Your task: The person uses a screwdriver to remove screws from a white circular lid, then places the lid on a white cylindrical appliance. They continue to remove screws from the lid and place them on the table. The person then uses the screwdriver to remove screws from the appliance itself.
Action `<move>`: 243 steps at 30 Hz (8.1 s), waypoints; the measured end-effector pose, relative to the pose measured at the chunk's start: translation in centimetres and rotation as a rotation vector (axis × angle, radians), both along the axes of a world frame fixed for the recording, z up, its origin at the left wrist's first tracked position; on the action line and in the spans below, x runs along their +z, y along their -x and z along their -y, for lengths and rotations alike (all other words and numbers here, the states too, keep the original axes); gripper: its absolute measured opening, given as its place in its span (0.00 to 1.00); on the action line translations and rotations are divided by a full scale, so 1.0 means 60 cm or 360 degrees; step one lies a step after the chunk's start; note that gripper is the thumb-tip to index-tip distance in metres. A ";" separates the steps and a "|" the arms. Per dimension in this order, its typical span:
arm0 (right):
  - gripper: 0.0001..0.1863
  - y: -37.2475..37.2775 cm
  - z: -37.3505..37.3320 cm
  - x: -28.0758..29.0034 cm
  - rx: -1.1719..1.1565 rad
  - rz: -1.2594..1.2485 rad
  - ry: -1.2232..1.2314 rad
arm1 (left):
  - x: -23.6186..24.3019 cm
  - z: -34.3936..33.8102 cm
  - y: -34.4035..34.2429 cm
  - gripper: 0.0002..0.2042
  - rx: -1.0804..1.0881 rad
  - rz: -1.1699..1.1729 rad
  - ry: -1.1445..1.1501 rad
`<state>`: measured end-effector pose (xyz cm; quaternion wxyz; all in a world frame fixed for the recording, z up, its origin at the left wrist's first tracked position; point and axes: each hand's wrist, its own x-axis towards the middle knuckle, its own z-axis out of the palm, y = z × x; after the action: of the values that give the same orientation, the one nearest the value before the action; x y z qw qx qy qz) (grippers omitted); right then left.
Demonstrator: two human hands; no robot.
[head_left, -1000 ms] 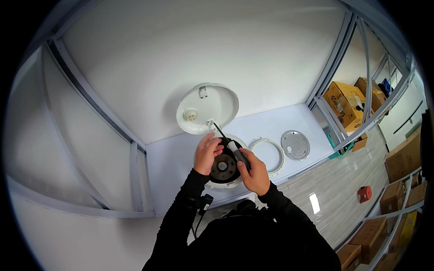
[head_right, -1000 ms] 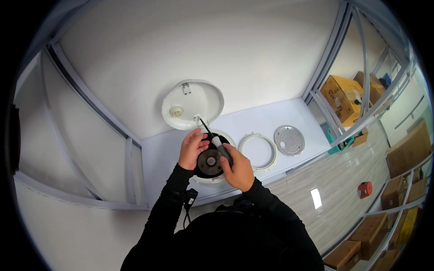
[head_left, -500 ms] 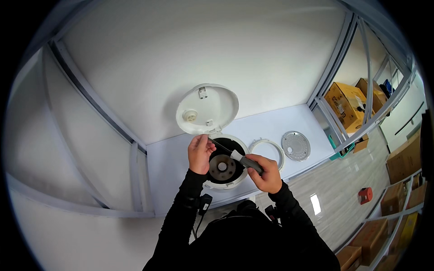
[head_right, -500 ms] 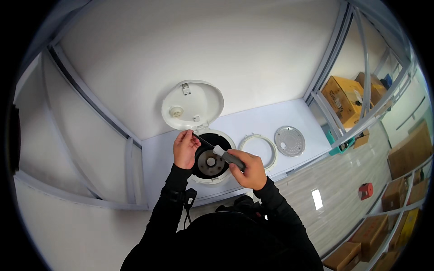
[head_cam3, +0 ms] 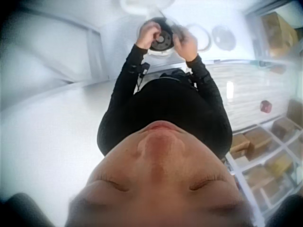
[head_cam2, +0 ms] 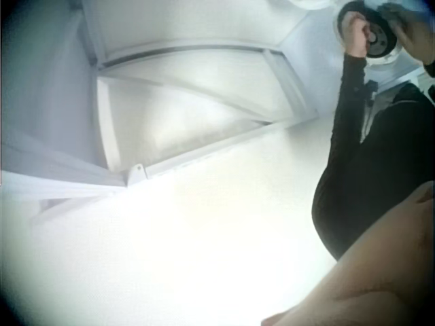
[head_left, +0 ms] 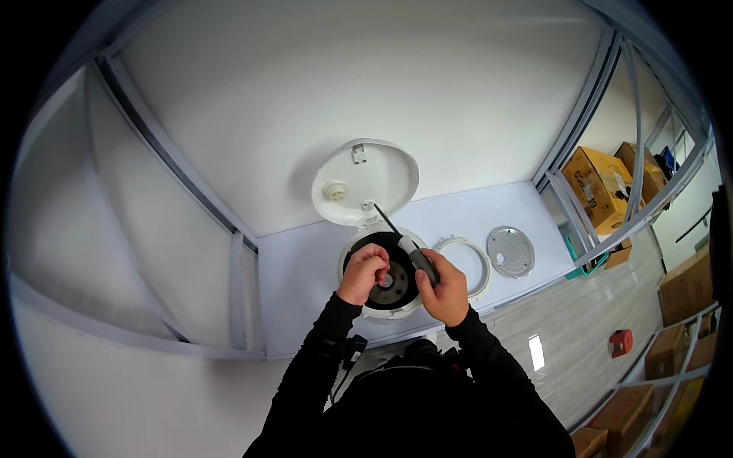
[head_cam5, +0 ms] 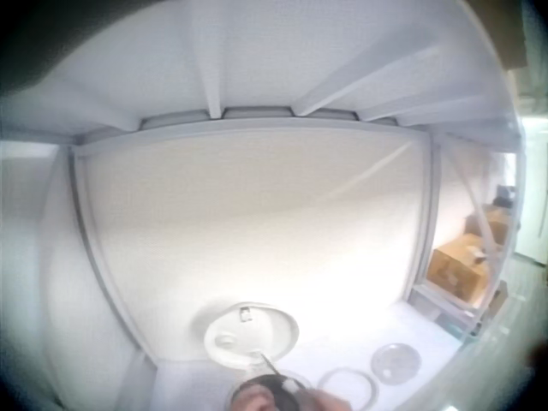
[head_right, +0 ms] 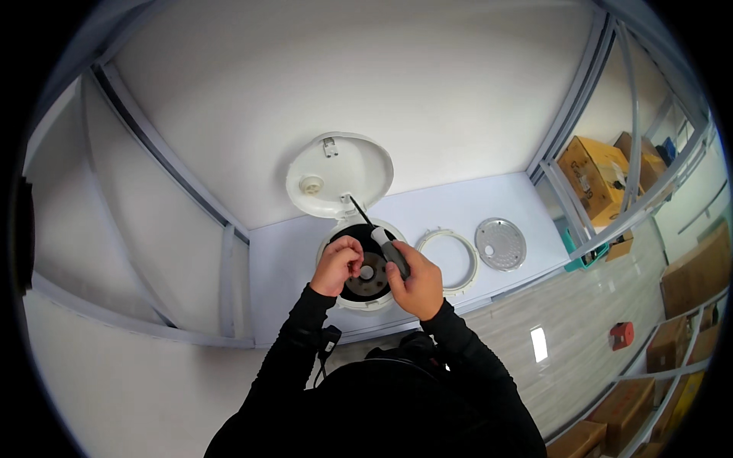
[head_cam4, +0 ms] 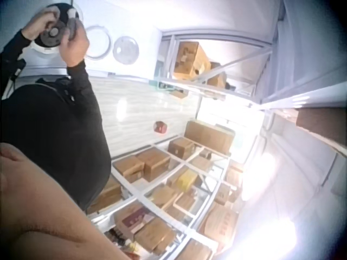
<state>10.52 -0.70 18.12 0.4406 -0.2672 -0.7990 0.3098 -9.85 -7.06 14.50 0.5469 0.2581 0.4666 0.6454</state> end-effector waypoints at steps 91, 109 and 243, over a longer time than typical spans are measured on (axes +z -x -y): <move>0.31 0.037 0.046 0.002 0.0125 0.0330 -0.0205 | -0.019 -0.003 -0.018 0.14 0.0213 -0.0125 0.0102; 0.30 0.035 0.058 0.015 0.0072 0.0201 0.0217 | 0.014 0.006 -0.037 0.10 0.0283 0.0072 -0.0022; 0.21 0.008 0.052 -0.001 0.0118 0.0022 0.0216 | 0.001 -0.010 -0.029 0.16 0.0523 0.0163 -0.0074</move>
<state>10.06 -3.83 18.08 0.4041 -0.2690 -0.7885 0.3776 -8.10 -6.45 14.54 0.4509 0.1577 0.4589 0.7492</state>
